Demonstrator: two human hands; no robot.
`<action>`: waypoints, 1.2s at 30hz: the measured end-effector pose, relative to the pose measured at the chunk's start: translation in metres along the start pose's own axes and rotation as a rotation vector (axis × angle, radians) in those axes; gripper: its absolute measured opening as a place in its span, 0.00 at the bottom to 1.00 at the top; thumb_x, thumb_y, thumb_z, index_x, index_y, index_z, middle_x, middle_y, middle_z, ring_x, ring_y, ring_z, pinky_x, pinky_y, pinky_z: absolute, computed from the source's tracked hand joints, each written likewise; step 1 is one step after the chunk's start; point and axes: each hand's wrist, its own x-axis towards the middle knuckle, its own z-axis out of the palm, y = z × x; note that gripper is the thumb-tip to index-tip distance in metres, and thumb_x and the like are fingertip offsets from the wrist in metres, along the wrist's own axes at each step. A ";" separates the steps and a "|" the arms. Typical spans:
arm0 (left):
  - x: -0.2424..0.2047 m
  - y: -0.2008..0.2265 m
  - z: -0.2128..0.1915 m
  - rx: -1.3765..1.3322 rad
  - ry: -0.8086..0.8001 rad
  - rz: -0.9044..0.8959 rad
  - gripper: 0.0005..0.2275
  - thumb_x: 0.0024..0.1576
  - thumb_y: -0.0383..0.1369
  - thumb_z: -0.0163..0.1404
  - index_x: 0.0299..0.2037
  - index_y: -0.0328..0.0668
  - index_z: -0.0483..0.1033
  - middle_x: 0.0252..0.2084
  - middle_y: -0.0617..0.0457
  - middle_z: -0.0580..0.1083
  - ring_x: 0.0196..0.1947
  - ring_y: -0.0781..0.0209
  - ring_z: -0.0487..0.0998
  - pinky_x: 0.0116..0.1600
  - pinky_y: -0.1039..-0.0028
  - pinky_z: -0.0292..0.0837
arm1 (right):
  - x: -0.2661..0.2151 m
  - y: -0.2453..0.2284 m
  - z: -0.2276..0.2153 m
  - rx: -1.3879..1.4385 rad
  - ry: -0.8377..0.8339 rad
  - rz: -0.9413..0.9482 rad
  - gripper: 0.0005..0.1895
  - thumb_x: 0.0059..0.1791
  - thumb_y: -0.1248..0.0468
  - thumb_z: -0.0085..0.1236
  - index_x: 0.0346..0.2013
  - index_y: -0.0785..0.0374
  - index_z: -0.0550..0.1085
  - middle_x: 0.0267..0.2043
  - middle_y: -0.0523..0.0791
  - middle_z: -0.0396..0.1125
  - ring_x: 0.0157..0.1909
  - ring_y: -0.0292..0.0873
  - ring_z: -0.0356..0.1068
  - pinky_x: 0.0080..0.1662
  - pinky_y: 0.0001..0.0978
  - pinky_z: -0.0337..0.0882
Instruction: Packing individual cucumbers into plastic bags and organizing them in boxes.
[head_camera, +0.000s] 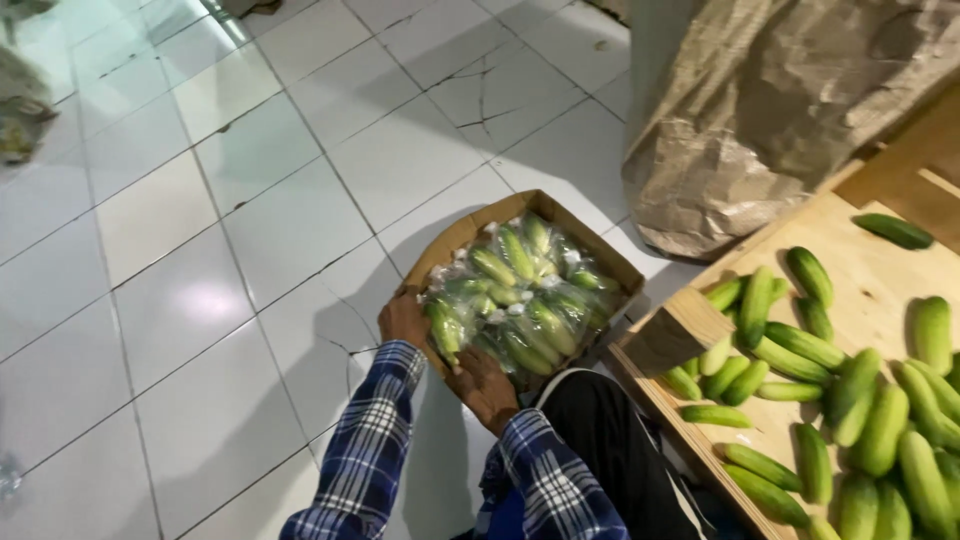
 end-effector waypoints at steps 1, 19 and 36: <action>-0.001 -0.004 0.000 -0.001 -0.006 0.013 0.15 0.57 0.34 0.52 0.55 0.50 0.76 0.48 0.46 0.80 0.53 0.43 0.81 0.57 0.56 0.77 | 0.001 0.002 0.001 -0.005 0.011 0.009 0.27 0.57 0.44 0.44 0.59 0.58 0.75 0.60 0.56 0.68 0.70 0.60 0.61 0.69 0.50 0.58; -0.157 0.086 -0.055 -0.732 0.333 0.404 0.04 0.62 0.23 0.56 0.44 0.36 0.83 0.43 0.51 0.81 0.29 0.59 0.81 0.39 0.71 0.77 | -0.053 -0.155 -0.142 0.630 0.119 0.346 0.33 0.55 0.43 0.38 0.65 0.63 0.68 0.69 0.54 0.60 0.72 0.57 0.58 0.71 0.55 0.58; -0.300 0.293 0.004 -1.023 -0.111 0.837 0.05 0.57 0.26 0.55 0.40 0.42 0.84 0.42 0.54 0.83 0.42 0.65 0.84 0.47 0.77 0.79 | -0.235 -0.013 -0.275 0.425 0.898 0.340 0.12 0.54 0.61 0.54 0.47 0.63 0.79 0.41 0.47 0.75 0.40 0.40 0.78 0.41 0.32 0.82</action>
